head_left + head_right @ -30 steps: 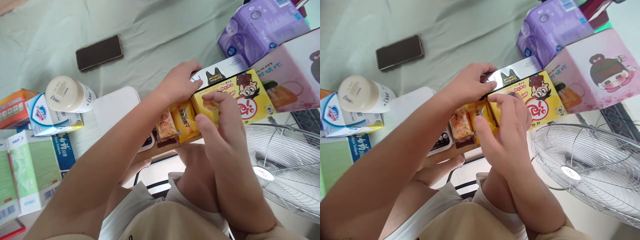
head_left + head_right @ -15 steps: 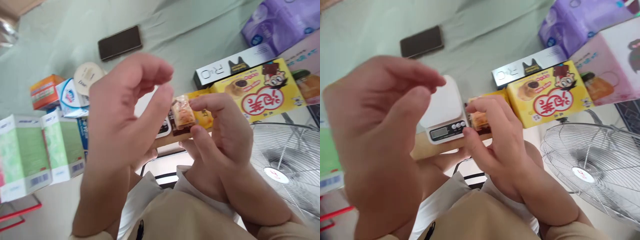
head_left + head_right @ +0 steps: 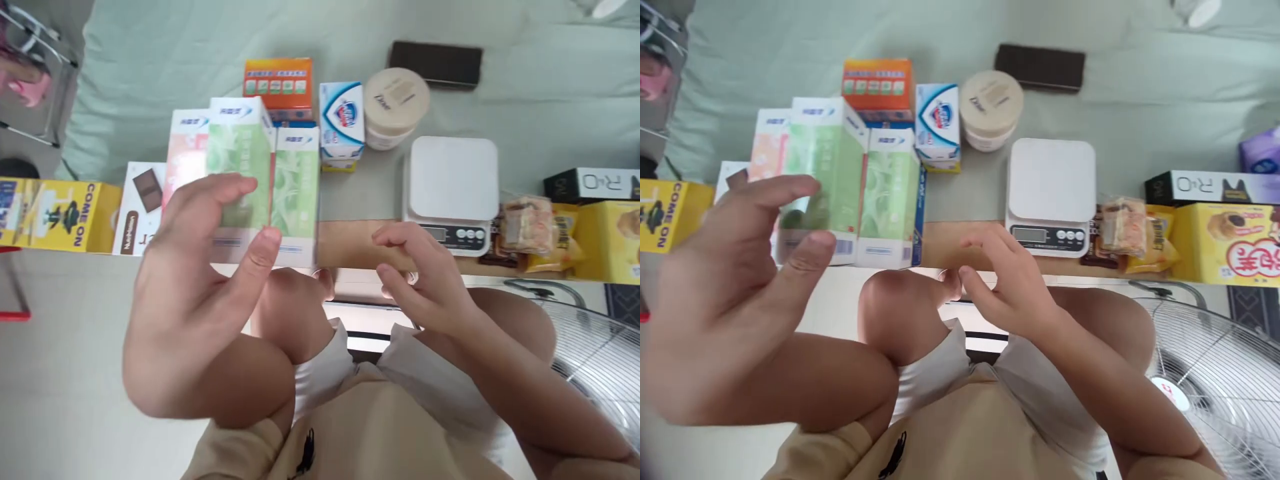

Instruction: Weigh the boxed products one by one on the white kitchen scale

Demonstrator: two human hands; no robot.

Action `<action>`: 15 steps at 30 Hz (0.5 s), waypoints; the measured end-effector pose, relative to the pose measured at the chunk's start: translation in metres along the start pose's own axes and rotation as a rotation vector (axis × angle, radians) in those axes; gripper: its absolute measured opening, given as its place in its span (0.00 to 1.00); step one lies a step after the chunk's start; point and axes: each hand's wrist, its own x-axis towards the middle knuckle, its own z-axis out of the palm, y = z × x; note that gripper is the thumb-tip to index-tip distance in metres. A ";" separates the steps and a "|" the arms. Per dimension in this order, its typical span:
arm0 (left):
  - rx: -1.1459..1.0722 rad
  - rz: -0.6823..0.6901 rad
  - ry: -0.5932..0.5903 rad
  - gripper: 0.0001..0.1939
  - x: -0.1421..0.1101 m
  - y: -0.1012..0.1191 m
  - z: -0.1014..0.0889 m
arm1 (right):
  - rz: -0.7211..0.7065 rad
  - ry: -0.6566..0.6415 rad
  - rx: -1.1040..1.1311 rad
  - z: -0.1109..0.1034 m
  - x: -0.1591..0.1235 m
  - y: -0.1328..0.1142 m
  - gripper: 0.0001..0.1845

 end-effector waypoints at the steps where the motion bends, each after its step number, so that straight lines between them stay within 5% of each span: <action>1: -0.017 0.008 0.018 0.28 0.000 -0.009 -0.005 | -0.005 -0.024 0.018 0.009 0.006 -0.009 0.11; 7: -0.033 -0.031 -0.012 0.31 -0.007 -0.045 -0.022 | 0.004 -0.073 0.073 0.053 0.045 -0.054 0.19; 10: -0.094 0.000 -0.050 0.30 -0.010 -0.044 -0.026 | 0.050 -0.079 -0.035 0.074 0.054 -0.065 0.28; 15: -0.069 -0.114 -0.107 0.25 -0.012 -0.029 -0.030 | 0.082 -0.272 -0.051 0.085 0.055 -0.067 0.42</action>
